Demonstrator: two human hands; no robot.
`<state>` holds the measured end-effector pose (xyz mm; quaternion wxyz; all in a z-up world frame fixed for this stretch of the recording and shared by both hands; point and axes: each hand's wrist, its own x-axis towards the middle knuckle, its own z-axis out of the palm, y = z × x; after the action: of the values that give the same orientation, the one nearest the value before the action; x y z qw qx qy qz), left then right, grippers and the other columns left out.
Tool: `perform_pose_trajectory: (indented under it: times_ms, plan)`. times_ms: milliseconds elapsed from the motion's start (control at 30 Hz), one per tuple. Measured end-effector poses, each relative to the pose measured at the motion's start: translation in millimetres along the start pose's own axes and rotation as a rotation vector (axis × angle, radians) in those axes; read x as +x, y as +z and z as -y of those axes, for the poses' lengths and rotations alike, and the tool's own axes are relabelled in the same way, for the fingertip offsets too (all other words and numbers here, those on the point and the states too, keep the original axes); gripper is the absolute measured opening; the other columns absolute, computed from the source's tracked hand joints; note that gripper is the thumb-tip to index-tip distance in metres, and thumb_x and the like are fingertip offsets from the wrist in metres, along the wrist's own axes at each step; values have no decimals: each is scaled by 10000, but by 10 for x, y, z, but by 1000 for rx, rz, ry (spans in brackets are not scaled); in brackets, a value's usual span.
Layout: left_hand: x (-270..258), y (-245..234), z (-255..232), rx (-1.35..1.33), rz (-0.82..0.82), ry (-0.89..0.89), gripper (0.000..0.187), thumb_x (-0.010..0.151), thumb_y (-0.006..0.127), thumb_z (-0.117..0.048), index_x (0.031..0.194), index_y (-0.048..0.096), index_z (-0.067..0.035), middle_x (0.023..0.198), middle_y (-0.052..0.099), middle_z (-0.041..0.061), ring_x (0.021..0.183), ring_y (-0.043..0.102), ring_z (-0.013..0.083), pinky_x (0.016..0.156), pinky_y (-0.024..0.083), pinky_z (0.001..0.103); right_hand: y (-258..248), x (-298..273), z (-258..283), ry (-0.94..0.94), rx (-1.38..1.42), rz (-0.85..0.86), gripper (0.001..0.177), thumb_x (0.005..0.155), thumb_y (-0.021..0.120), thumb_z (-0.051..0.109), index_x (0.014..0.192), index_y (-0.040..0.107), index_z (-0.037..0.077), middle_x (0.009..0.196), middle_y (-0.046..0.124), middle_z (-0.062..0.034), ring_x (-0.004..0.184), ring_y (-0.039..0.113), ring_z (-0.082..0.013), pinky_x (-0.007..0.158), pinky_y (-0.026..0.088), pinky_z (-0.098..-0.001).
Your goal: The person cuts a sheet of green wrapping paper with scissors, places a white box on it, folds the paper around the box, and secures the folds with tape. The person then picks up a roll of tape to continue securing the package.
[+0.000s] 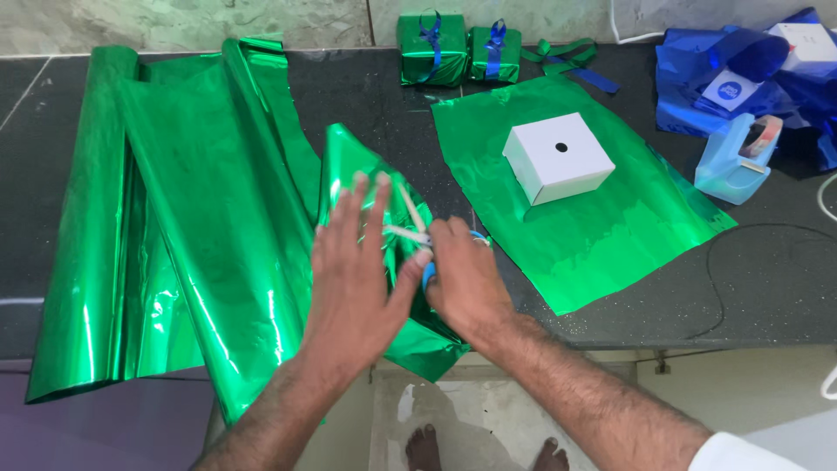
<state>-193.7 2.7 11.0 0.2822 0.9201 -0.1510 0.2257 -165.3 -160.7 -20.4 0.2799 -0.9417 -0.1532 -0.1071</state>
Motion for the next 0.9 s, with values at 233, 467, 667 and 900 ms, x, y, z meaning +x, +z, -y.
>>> perform_pose_trajectory:
  times_ms: [233,467,667,900]
  plan:
    - [1,-92,-103,-53,182,-48,1004,805,764,-286,1576,191,5,1555,355,254,1377,403,375,1099,266,615,-239,245,32,407,732,20,207,814,770,61,862,570,30,790,650,-74,696,641,-173,609,523,-348]
    - [245,-135,193,99,89,-282,407,852,719,-74,1258,706,-104,1017,744,186,1066,678,327,1015,462,484,-404,422,344,201,898,-142,281,888,823,192,876,574,63,792,595,-15,677,542,-67,550,466,-270]
    - [549,-399,958,-626,-468,-626,374,848,804,-14,1192,663,-51,1037,723,15,947,669,135,849,540,309,-549,421,284,339,857,-273,331,887,795,254,864,511,87,775,644,12,632,578,-52,497,461,-254]
    - [515,-739,1603,-208,-392,-1385,765,855,734,-102,1490,306,-89,1492,430,123,1262,529,297,961,496,454,-454,172,164,524,761,-108,306,874,819,280,917,587,85,736,600,-45,605,549,-75,504,450,-252]
